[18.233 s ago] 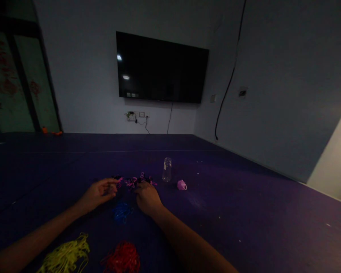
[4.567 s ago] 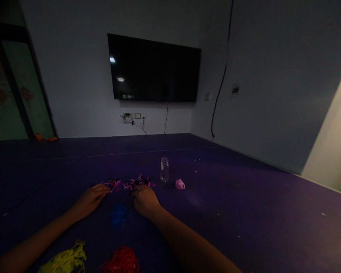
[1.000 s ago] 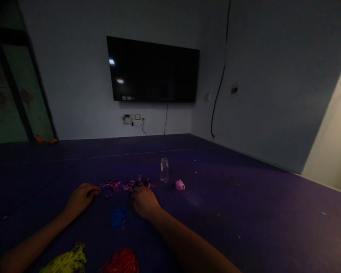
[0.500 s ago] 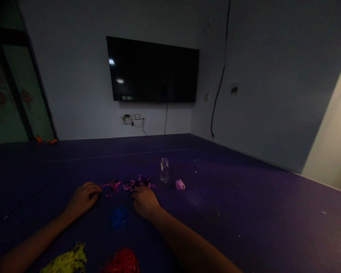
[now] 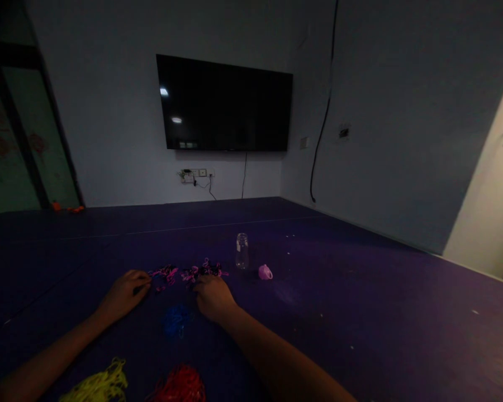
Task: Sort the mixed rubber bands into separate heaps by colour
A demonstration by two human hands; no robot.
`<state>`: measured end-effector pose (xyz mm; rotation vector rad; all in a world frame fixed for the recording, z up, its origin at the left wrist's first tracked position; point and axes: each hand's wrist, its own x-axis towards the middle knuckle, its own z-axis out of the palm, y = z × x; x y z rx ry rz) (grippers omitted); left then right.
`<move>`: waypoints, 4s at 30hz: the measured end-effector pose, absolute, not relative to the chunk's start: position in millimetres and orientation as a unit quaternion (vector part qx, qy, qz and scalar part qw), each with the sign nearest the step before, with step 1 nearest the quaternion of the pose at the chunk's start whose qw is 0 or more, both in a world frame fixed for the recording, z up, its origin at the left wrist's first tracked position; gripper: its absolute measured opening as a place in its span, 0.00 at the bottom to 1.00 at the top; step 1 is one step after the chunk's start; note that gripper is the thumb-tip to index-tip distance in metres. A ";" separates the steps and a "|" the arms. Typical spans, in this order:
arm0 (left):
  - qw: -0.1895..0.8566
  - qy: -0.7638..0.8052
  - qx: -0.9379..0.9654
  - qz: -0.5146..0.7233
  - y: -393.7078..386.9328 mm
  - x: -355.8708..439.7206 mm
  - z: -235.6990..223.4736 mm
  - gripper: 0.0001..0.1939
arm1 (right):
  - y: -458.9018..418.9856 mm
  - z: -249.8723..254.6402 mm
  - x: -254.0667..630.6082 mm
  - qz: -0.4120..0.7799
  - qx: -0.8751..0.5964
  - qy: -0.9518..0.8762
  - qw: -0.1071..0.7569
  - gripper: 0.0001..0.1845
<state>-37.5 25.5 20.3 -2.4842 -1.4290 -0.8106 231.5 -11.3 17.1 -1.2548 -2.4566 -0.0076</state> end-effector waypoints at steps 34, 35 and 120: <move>0.064 -0.465 -0.849 -0.241 39.2 -45.8 5.6 0.16 | -11.5 17.8 231.7 0.000 -0.445 -0.876 0.188 0.20; 0.056 -0.466 -0.849 -0.243 40.0 -46.4 5.6 0.16 | -11.4 17.4 231.8 -0.001 -0.444 -0.876 0.190 0.20; -0.149 -0.533 -0.730 -0.403 63.2 -60.9 -1.4 0.31 | -12.8 20.3 231.3 -0.001 -0.450 -0.876 0.177 0.20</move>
